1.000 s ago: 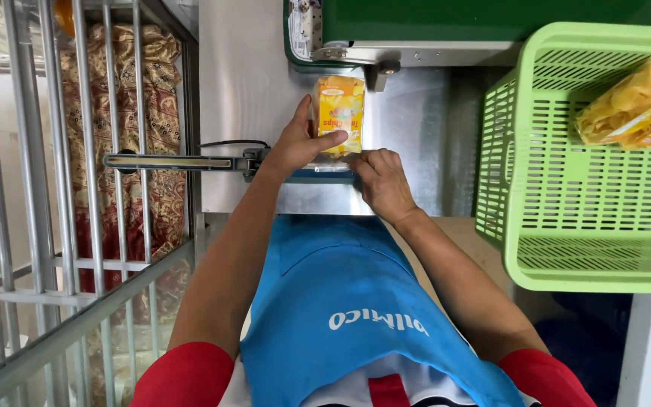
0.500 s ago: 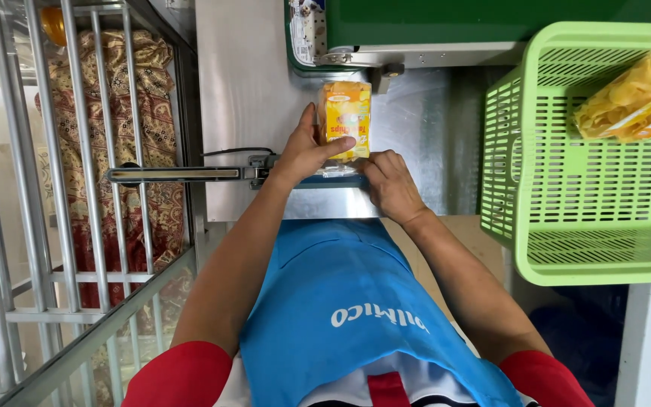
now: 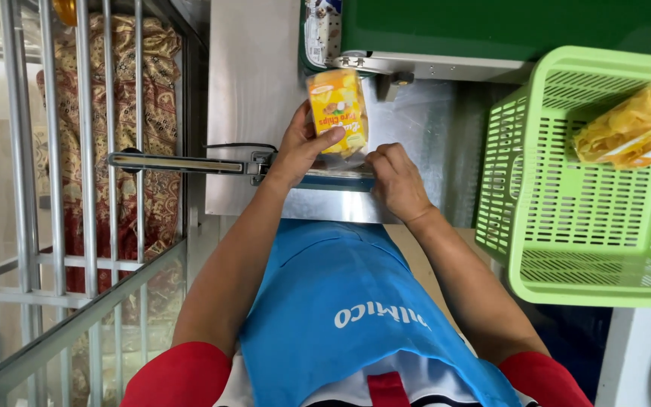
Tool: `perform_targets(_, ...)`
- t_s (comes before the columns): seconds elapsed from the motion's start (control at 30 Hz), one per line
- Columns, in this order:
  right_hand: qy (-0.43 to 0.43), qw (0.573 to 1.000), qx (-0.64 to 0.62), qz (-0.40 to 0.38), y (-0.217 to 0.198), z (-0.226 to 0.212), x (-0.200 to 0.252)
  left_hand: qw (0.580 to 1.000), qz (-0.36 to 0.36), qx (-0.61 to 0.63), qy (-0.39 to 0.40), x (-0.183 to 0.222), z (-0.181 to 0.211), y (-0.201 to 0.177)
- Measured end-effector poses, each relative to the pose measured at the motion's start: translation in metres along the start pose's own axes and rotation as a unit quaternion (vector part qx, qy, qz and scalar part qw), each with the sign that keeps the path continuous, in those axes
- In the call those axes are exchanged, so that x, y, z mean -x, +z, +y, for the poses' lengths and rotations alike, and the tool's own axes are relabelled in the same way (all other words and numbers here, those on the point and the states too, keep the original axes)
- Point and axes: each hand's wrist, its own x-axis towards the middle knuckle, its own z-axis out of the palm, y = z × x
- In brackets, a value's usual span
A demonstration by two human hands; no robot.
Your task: Sealing plastic bags of chips using a manual heat sealer and placing them in a basket.
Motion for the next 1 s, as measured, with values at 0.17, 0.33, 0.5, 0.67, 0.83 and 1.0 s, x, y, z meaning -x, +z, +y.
perform_targets(0.17,0.066,0.996,-0.02,0.055,-0.051,-0.034,-0.031,0.995,-0.012,0.044,0.089,0.016,0.033,0.012)
perform_targets(0.33,0.205,0.838,-0.506,0.027,-0.077,-0.058,-0.043,0.988,0.012,0.0,0.154,0.035,0.059,0.026)
perform_targets(0.5,0.22,0.836,-0.503,0.002,-0.084,-0.068,-0.048,0.987,0.088,-0.039,0.129,0.049,0.073,0.038)
perform_targets(0.67,0.188,0.854,-0.485,-0.008,-0.076,-0.063,-0.045,0.982,0.128,-0.023,0.139,0.059,0.067,0.035)
perform_targets(0.83,0.22,0.829,-0.505,0.098,-0.045,-0.044,-0.042,0.967,0.18,-0.006,0.181,0.07,0.069,0.019)
perform_targets(1.0,0.198,0.8,-0.563,-0.058,-0.025,-0.036,-0.031,0.968,0.19,-0.022,0.163,0.08,0.044,0.001)
